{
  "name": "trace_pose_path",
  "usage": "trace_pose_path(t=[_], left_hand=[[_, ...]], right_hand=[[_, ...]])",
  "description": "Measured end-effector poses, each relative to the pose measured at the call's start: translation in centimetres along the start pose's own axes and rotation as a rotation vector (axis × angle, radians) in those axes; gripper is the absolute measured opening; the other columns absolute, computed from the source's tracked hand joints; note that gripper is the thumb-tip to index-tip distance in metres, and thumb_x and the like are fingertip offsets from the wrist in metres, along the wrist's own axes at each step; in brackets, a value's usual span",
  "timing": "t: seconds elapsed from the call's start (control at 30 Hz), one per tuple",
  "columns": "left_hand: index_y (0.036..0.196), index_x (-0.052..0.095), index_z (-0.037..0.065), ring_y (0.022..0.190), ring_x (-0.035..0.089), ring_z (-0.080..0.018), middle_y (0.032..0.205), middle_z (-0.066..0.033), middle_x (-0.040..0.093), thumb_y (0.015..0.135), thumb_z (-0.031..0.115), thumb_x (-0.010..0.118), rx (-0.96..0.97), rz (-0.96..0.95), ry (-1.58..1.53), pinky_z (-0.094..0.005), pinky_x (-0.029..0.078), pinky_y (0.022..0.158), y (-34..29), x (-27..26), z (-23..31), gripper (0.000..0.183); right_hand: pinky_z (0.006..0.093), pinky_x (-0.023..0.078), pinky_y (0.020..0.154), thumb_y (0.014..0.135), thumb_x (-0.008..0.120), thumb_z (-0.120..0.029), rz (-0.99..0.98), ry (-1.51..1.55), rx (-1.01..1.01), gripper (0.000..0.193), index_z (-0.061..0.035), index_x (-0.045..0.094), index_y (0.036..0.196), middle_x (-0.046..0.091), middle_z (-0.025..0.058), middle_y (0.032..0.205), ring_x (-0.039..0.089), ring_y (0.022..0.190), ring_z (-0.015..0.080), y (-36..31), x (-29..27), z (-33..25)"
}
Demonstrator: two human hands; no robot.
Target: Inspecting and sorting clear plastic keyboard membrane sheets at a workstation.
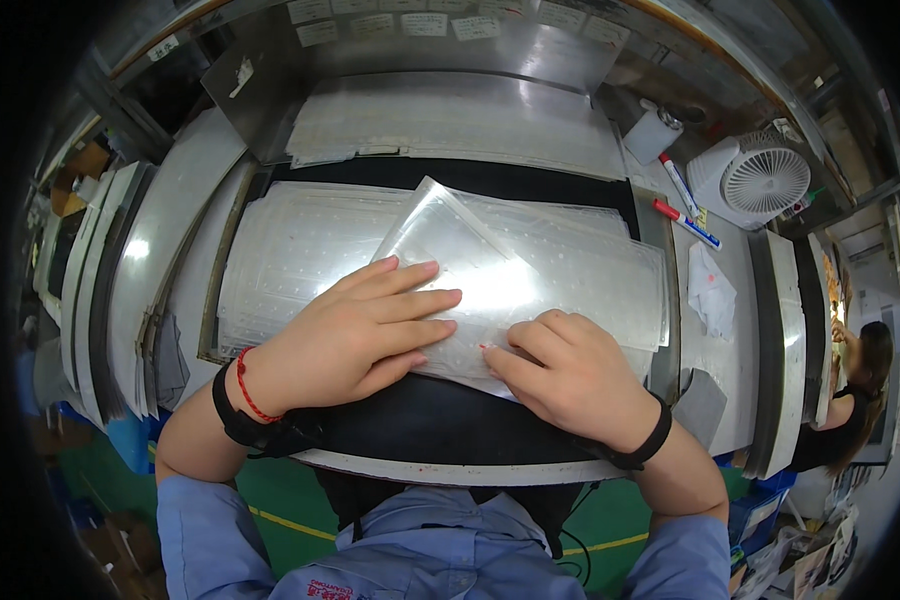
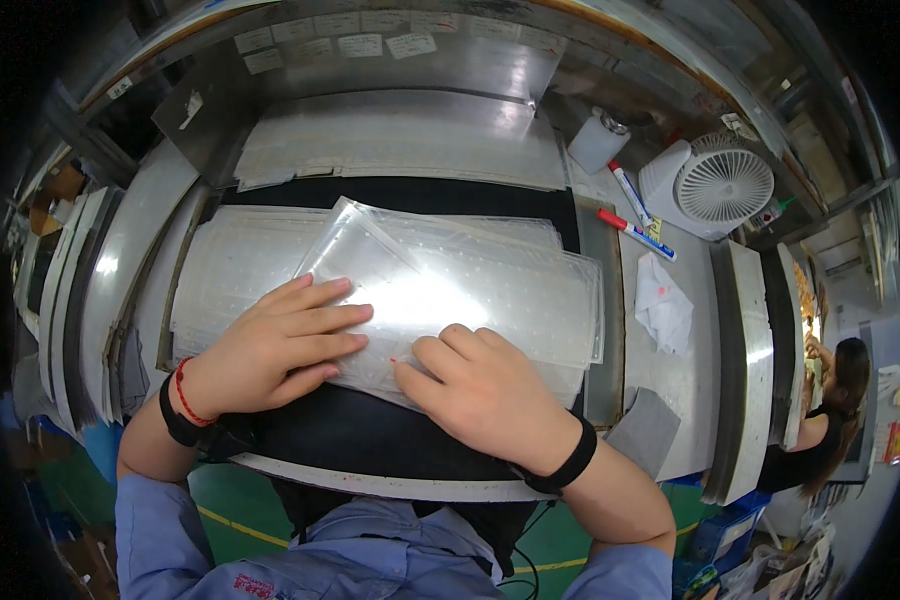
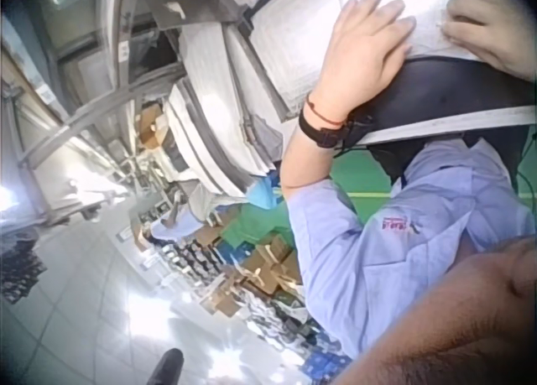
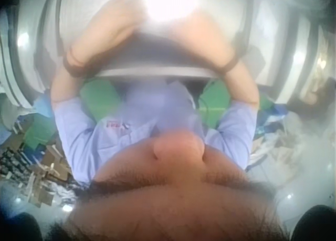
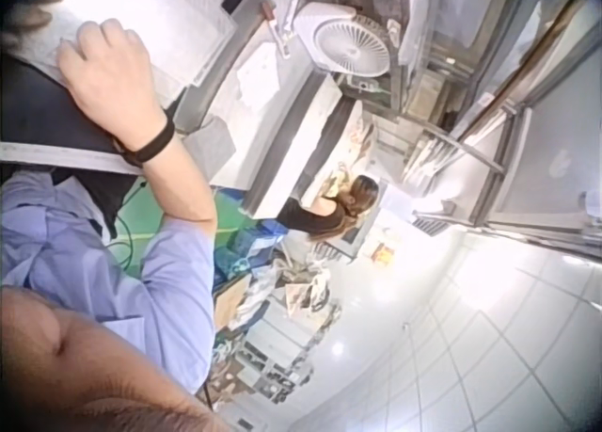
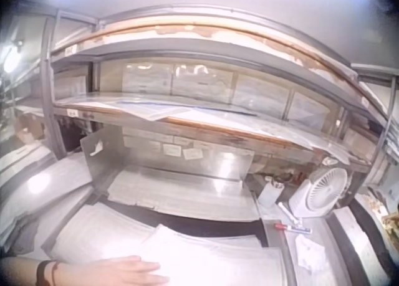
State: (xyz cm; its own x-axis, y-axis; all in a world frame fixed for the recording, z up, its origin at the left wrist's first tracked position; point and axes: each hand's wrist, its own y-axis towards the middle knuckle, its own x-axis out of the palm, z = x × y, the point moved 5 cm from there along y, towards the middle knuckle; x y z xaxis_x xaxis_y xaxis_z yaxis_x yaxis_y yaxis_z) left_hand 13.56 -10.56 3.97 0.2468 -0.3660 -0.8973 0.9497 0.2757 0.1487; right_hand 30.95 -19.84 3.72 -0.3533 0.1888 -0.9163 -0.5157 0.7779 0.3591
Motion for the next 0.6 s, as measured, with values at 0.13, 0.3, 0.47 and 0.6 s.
trace_pose_path(t=[0.13, 0.3, 0.47, 0.6], left_hand=[[0.121, 0.066, 0.016, 0.136, 0.042, -0.0326, 0.141, -0.0067, 0.052, 0.085, 0.016, 0.068, 0.007, -0.013, 0.009, -0.0529, 0.032, 0.111, 0.08, -0.05, 0.12, 0.036], [0.122, 0.067, 0.020, 0.137, 0.041, -0.0344, 0.143, -0.0080, 0.050, 0.085, 0.020, 0.069, 0.026, -0.024, 0.011, -0.0541, 0.031, 0.111, 0.20, -0.12, 0.41, 0.037], [0.122, 0.067, 0.020, 0.137, 0.040, -0.0342, 0.143, -0.0081, 0.050, 0.085, 0.021, 0.069, 0.024, -0.023, 0.016, -0.0540, 0.031, 0.111, 0.18, -0.01, 0.37, 0.037], [0.122, 0.067, 0.019, 0.137, 0.040, -0.0342, 0.143, -0.0083, 0.050, 0.085, 0.022, 0.069, 0.024, -0.027, 0.016, -0.0538, 0.030, 0.111, 0.23, -0.03, 0.36, 0.037]], right_hand=[[0.0327, 0.047, 0.065, 0.074, 0.072, -0.012, 0.002, 0.005, 0.001, 0.028, -0.0099, 0.068, 0.101, 0.058, 0.0033, 0.089, 0.057, 0.076, 0.0202, 0.06, -0.14, 0.07], [0.0309, 0.046, 0.065, 0.074, 0.064, -0.015, 0.006, -0.036, -0.005, 0.028, -0.0093, 0.066, 0.102, 0.055, 0.0027, 0.088, 0.055, 0.078, 0.0187, 0.02, -0.01, -0.08], [0.0305, 0.046, 0.065, 0.074, 0.064, -0.015, -0.002, -0.036, 0.006, 0.029, -0.0085, 0.066, 0.102, 0.055, 0.0026, 0.088, 0.055, 0.079, 0.0185, 0.01, -0.03, -0.16], [0.0318, 0.048, 0.064, 0.072, 0.071, -0.012, -0.002, -0.026, 0.029, 0.029, -0.0090, 0.068, 0.101, 0.058, 0.0028, 0.089, 0.057, 0.076, 0.0194, 0.00, -0.14, -0.19]])
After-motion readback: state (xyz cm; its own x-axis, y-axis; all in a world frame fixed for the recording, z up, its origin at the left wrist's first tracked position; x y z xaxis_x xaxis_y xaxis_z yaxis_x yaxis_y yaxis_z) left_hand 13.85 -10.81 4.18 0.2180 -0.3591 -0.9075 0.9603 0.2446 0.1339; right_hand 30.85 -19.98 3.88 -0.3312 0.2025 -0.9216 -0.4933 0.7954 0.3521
